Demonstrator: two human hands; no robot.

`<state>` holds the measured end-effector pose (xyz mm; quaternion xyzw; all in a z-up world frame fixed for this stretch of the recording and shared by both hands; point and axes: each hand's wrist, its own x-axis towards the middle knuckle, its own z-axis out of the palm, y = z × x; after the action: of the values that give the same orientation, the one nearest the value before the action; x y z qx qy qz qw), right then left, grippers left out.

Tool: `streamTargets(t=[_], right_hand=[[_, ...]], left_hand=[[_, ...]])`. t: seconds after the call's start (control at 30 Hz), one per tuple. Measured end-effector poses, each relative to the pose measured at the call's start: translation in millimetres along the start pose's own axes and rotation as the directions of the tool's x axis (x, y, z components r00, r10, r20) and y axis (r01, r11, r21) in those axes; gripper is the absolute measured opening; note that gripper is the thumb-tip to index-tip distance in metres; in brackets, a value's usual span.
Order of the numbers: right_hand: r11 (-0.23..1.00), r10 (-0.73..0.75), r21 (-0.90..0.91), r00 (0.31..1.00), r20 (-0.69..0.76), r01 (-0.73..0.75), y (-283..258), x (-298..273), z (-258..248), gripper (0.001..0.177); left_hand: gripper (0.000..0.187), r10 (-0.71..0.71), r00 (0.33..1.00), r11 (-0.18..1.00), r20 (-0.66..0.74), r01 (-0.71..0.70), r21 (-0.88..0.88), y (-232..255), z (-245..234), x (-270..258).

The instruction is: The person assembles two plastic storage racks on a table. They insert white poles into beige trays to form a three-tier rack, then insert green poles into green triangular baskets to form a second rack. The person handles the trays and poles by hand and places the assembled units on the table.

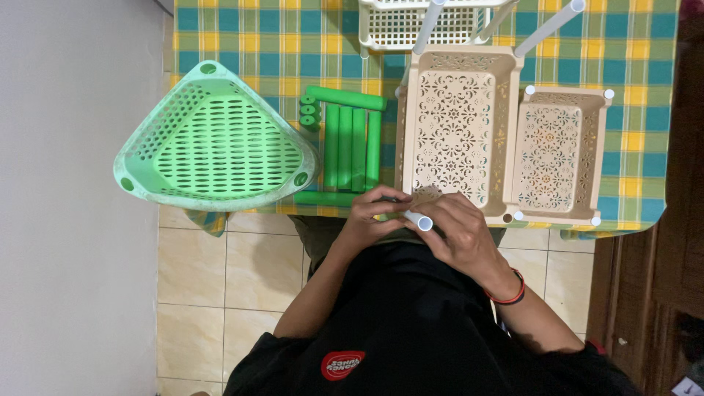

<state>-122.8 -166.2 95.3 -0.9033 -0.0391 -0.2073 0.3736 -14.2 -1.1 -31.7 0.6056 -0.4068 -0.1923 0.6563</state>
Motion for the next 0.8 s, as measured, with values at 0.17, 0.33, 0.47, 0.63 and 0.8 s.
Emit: streamTargets(t=[0.17, 0.33, 0.47, 0.63, 0.8], right_hand=[[0.989, 0.130, 0.066, 0.991, 0.016, -0.130, 0.5, -9.2, 1.4, 0.025], [0.982, 0.124, 0.143, 0.992, -0.009, -0.121, 5.5, -15.2, -5.9, 0.047], [0.982, 0.167, 0.115, 0.978, -0.122, -0.153, 11.5, -34.9, -20.6, 0.049], [0.968, 0.241, 0.015, 0.907, -0.346, -0.251, 35.5, -62.0, -50.6, 0.030], [0.891, 0.336, -0.101, 0.792, -0.509, -0.443, 75.0, -96.4, -87.6, 0.017]], left_hand=[[0.032, 0.054, 0.999, 0.998, 0.003, -0.054, 0.025, 5.1, 0.0, 3.3], [0.046, 0.271, 0.946, 0.938, -0.177, -0.219, 0.268, 14.8, 11.9, -7.3], [0.043, 0.540, 0.821, 0.809, -0.186, -0.445, 0.385, 22.1, 27.2, -20.3], [0.044, 0.431, 0.895, 0.876, 0.118, -0.446, 0.184, 42.7, 57.2, -20.3], [0.051, 0.198, 0.938, 0.979, 0.284, -0.179, -0.092, 65.6, 116.7, 11.9]])
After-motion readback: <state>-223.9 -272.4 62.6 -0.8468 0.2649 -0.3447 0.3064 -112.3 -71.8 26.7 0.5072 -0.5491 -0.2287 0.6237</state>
